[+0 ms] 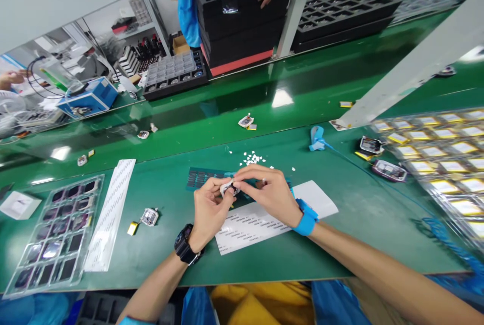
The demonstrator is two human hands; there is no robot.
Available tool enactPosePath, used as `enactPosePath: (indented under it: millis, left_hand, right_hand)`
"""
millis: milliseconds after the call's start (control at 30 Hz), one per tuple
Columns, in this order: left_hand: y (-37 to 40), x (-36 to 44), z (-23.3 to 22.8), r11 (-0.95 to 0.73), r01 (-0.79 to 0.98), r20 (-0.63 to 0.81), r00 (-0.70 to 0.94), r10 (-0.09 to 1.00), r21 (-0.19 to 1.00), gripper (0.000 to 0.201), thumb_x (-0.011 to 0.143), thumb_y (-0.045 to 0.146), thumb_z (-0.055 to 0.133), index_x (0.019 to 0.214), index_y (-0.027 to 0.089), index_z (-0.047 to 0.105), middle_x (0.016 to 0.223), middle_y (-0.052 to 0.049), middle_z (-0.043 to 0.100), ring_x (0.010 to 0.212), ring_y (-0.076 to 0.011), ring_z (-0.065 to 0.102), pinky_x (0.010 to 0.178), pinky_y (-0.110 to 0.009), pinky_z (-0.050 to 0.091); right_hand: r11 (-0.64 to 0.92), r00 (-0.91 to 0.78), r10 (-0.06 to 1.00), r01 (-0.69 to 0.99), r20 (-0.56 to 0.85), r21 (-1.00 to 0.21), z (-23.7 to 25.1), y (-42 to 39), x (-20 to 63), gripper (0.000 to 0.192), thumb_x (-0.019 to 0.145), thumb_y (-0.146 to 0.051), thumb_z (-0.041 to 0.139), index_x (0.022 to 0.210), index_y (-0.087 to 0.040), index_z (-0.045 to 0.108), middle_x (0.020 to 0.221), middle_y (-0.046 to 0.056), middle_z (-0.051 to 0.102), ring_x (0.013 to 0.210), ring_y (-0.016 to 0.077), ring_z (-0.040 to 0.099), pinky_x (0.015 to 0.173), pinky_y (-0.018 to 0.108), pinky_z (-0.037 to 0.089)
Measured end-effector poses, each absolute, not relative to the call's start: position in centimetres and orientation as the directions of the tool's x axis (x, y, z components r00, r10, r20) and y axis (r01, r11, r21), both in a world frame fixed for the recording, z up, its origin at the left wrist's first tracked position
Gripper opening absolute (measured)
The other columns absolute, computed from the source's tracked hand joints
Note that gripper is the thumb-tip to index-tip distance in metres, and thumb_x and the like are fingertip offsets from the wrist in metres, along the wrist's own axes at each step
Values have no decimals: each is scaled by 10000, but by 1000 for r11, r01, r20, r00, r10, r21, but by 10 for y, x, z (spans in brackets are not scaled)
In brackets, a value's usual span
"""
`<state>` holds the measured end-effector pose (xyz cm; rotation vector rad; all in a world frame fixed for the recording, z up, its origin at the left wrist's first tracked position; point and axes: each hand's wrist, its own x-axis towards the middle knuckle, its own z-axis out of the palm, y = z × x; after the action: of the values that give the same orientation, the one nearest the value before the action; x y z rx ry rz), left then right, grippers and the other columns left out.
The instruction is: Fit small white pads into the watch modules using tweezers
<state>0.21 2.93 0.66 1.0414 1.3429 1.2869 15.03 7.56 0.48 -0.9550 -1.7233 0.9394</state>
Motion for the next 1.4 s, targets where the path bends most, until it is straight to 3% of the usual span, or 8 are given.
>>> enactPosePath:
  millis: [67,233,400,767,933,1033,1167,1400]
  left_hand:
    - [30,3,9,81,-63,-91,-178,980,995,226,722,319,751,860,155,677,834,-56,752,654,-125,679,600,-236,597]
    - [32,4,9,134,-99,-152,-202,968,986,267,682,360,771,821,145,696,766,-47,741,570,-112,647,521,-229,585]
    - [31,5,8,128,-82,-143,-231,962,988,221,658,318,771,777,142,707,726,-44,744,515,-109,631,463,-218,563]
    - [30,7,7,91,-11,-91,-246,965,996,98,634,232,738,679,149,711,623,-30,720,481,-110,600,438,-212,516]
    - [34,5,7,176,-48,-183,-222,958,983,159,625,269,765,699,142,708,663,-36,732,504,-109,615,478,-220,540]
    - [37,-1,9,262,-129,-279,-133,951,956,237,664,332,759,805,146,717,726,-37,742,591,-124,658,531,-226,570]
    - [37,-6,12,281,-201,-297,-55,953,938,244,729,347,706,878,155,717,800,-43,750,696,-140,686,609,-239,591]
    - [32,-1,12,244,-143,-251,-35,967,959,231,744,299,701,918,147,703,815,-50,758,655,-123,680,613,-229,581]
  right_hand:
    - [281,-272,935,179,227,-943,6,79,151,155,787,-259,728,933,-213,751,875,52,756,736,172,694,479,239,487]
    - [79,-396,917,51,52,-996,8,85,156,117,743,-303,742,767,-190,764,904,72,774,836,208,722,711,332,579]
    - [-25,-449,893,2,-23,-1000,12,83,157,114,734,-277,724,785,-184,766,942,76,776,810,202,734,694,331,592]
    - [105,-363,929,66,74,-992,12,72,152,67,720,-195,659,674,-186,706,861,57,753,804,188,707,699,300,541]
    - [241,-353,920,165,171,-956,9,71,151,111,774,-169,634,681,-187,692,843,52,756,791,187,711,670,283,538]
    - [409,-404,868,252,289,-877,9,75,154,127,819,-156,621,746,-197,716,844,36,761,753,168,707,659,271,554]
    - [639,-413,752,267,514,-721,6,78,156,105,861,-185,619,824,-194,717,854,55,757,753,164,712,688,279,587]
    - [793,-442,608,369,660,-484,-1,76,156,131,892,-166,568,858,-157,695,860,84,763,726,165,729,646,260,603]
